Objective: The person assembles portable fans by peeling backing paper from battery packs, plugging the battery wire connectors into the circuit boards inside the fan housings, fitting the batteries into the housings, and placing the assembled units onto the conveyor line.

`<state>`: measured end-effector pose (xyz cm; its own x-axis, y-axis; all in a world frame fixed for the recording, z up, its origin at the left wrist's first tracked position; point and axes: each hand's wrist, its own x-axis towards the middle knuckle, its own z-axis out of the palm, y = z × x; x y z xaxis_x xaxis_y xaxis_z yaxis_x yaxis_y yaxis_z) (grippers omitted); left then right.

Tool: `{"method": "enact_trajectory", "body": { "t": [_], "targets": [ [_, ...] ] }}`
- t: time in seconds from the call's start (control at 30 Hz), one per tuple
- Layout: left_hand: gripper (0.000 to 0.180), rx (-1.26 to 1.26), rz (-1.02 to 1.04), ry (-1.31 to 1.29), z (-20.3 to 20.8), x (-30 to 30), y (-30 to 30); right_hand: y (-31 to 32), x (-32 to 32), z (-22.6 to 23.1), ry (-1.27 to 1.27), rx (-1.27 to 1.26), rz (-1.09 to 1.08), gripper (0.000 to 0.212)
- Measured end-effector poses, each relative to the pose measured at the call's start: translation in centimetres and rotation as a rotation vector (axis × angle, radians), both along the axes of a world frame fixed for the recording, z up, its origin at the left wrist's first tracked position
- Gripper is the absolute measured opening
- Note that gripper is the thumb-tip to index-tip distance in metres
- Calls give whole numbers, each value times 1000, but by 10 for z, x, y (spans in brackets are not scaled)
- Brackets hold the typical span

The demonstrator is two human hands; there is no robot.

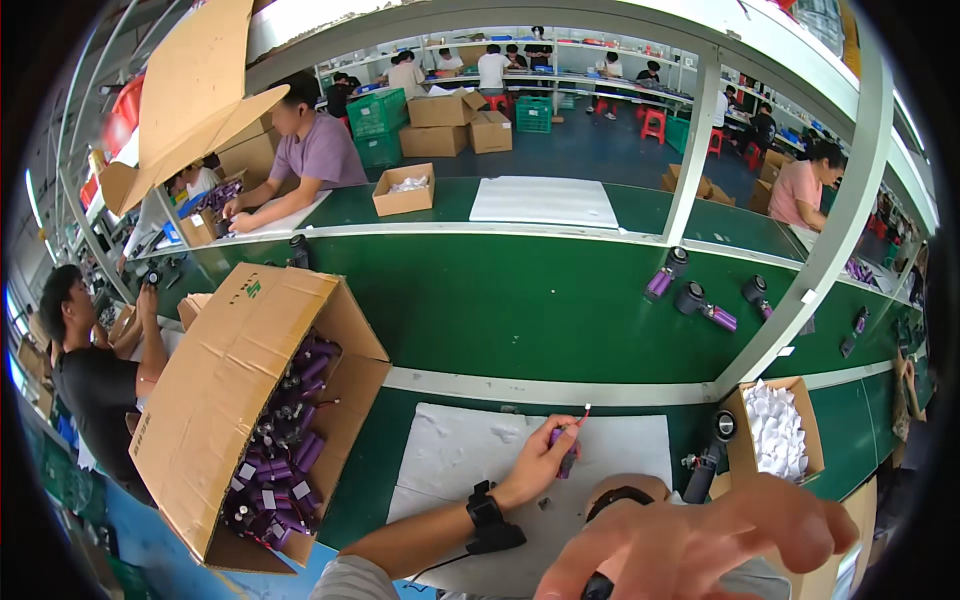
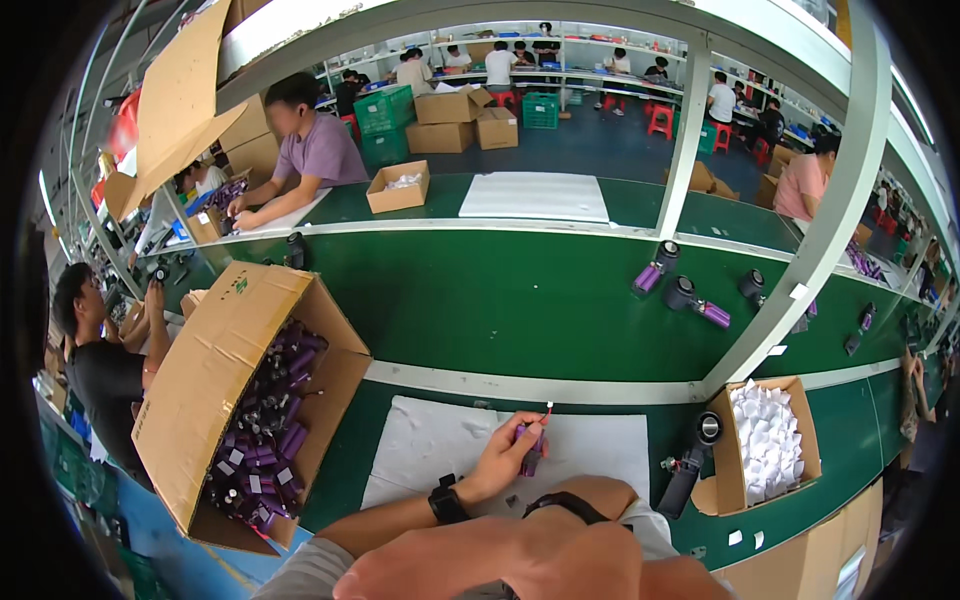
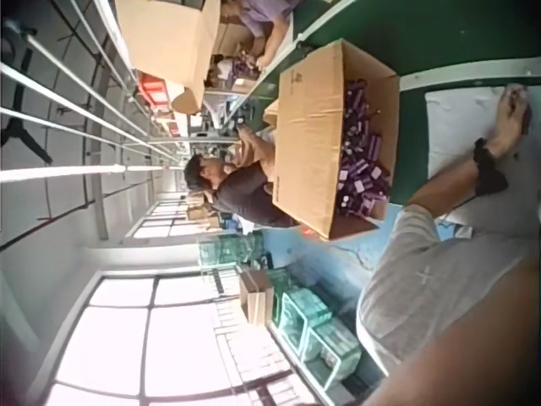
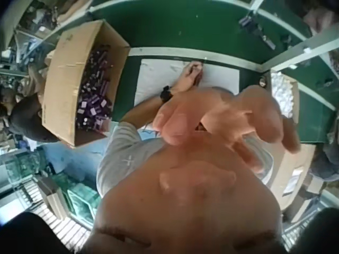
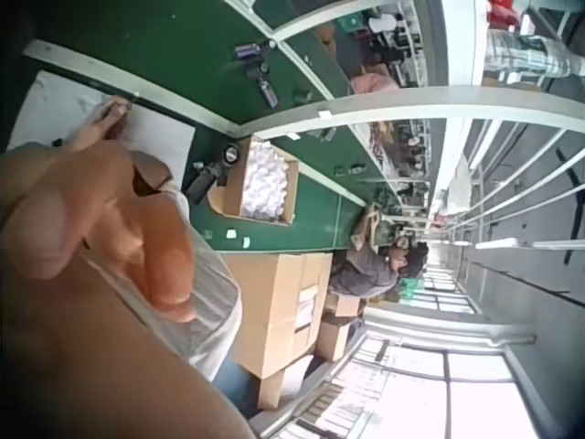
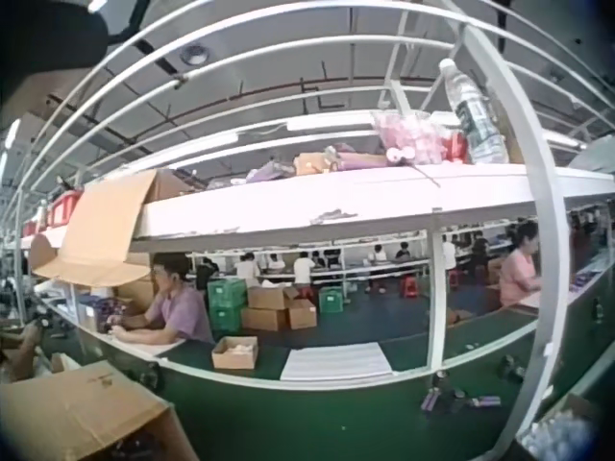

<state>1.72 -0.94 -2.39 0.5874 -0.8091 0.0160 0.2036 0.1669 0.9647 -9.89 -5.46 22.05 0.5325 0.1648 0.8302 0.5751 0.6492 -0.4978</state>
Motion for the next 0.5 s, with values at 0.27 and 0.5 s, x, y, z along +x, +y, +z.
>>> {"method": "enact_trajectory", "body": {
  "t": [0.27, 0.5],
  "targets": [
    [22, 100, -15, 31, 13, -6, 10, 53, -23, 25, 715, 341, -571, 32],
    [24, 134, -71, 45, 13, -2, 11, 34, 50, -26, -229, 905, -631, 27]
  ]
}}
